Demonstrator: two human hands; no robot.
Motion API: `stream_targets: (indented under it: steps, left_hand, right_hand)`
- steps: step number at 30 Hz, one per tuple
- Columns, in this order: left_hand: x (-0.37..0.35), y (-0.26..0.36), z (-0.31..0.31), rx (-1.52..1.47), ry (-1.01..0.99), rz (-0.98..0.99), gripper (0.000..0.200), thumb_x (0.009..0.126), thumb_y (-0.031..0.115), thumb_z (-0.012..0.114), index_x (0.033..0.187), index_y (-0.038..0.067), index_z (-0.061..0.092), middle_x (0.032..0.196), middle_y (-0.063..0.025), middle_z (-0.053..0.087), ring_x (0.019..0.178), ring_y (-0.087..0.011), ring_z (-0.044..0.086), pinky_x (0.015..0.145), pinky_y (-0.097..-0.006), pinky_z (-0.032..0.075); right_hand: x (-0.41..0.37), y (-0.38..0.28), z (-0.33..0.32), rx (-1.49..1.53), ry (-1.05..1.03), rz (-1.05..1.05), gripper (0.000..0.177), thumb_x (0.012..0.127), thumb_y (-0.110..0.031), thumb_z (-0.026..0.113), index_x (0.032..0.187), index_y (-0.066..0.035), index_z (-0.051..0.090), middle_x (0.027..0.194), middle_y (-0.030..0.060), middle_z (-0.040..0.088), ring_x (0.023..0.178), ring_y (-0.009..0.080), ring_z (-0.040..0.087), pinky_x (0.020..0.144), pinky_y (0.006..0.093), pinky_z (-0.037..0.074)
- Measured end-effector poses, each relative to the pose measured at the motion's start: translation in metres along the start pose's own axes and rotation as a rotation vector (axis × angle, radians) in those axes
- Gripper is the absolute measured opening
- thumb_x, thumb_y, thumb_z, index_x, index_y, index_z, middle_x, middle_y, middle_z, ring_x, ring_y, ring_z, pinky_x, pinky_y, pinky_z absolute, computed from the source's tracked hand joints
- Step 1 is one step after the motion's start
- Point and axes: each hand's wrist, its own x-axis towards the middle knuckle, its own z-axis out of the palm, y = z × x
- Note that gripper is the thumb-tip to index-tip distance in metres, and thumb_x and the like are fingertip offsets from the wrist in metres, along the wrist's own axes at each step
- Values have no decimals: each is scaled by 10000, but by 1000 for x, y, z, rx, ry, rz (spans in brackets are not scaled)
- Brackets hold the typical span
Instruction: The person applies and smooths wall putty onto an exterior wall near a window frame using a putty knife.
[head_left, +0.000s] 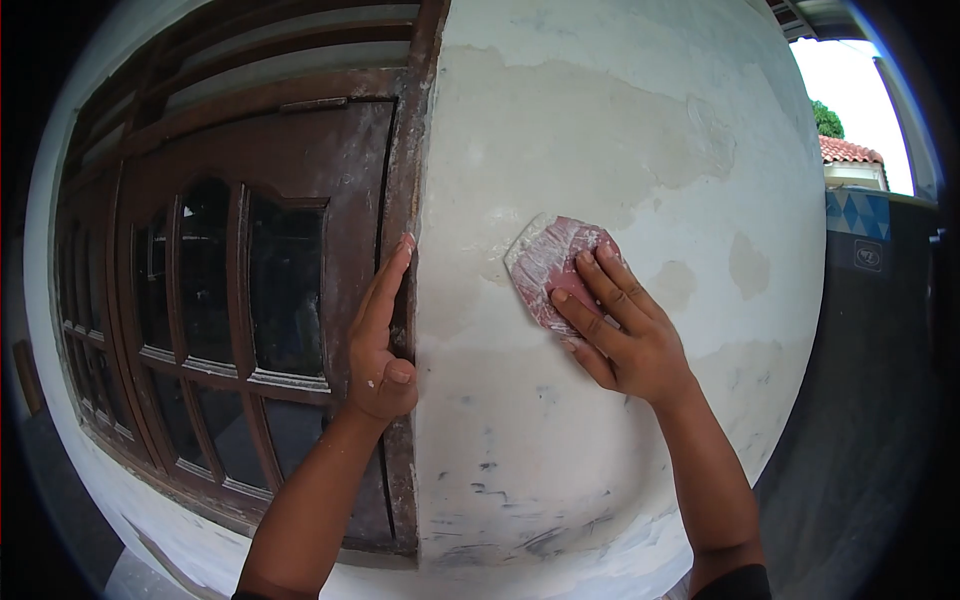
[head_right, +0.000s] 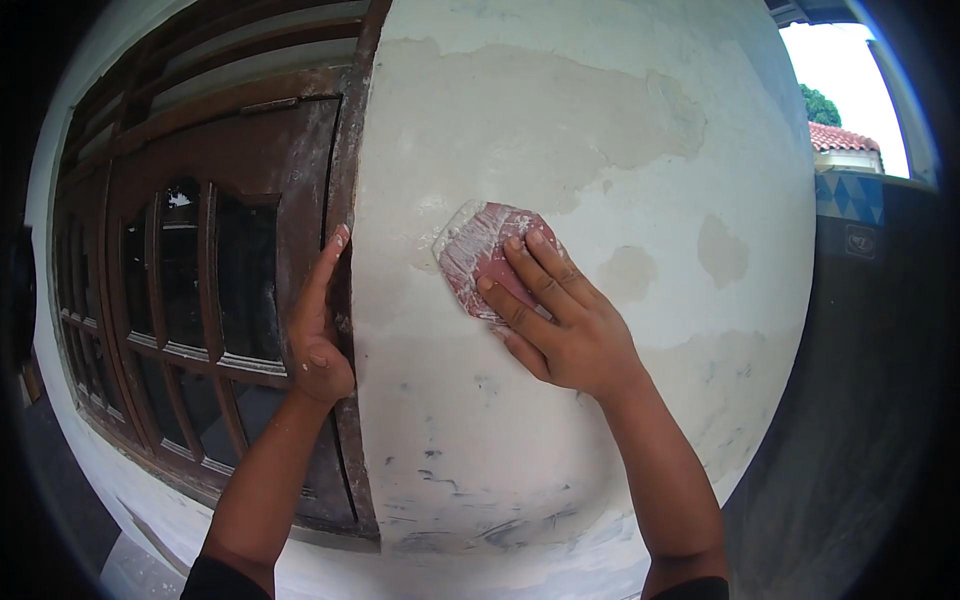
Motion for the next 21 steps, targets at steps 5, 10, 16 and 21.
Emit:
stream_targets:
  steps: [5, 10, 16, 21]
  left_hand:
    - [-2, -9, 0, -14, 2, 11, 1169, 871, 868, 302, 1490, -122, 359, 1518, -287, 431, 1438, -367, 411, 1198, -450, 300]
    - [0, 3, 0, 14, 4, -7, 1173, 870, 869, 304, 1485, -127, 364, 1520, -285, 429, 1437, -364, 412, 1198, -447, 298]
    - [-2, -5, 0, 5, 7, 6, 1183, 861, 878, 285, 1487, -123, 365, 1517, -282, 435, 1435, -367, 415, 1195, -449, 304]
    - [-2, -3, 0, 21, 6, 0, 1187, 858, 881, 283, 1486, -123, 366, 1514, -284, 437, 1434, -369, 416, 1193, -450, 307]
  right_hand:
    - [-21, -5, -1, 25, -48, 4, 455, 819, -210, 746, 1269, -152, 712, 1447, 188, 557, 1387, 381, 485, 1105, 475, 469]
    - [-20, -7, -2, 5, 71, 69, 442, 843, -243, 749, 1274, -153, 705, 1449, 186, 556, 1382, 371, 492, 1110, 463, 465]
    - [5, -19, 10, -10, 7, 18, 442, 837, -251, 753, 1266, -155, 710, 1452, 184, 555, 1391, 370, 482, 1118, 464, 457]
    - [-29, -12, 1, 24, -5, 65, 450, 834, -242, 755, 1270, -144, 707, 1447, 181, 560, 1390, 367, 483, 1120, 468, 454]
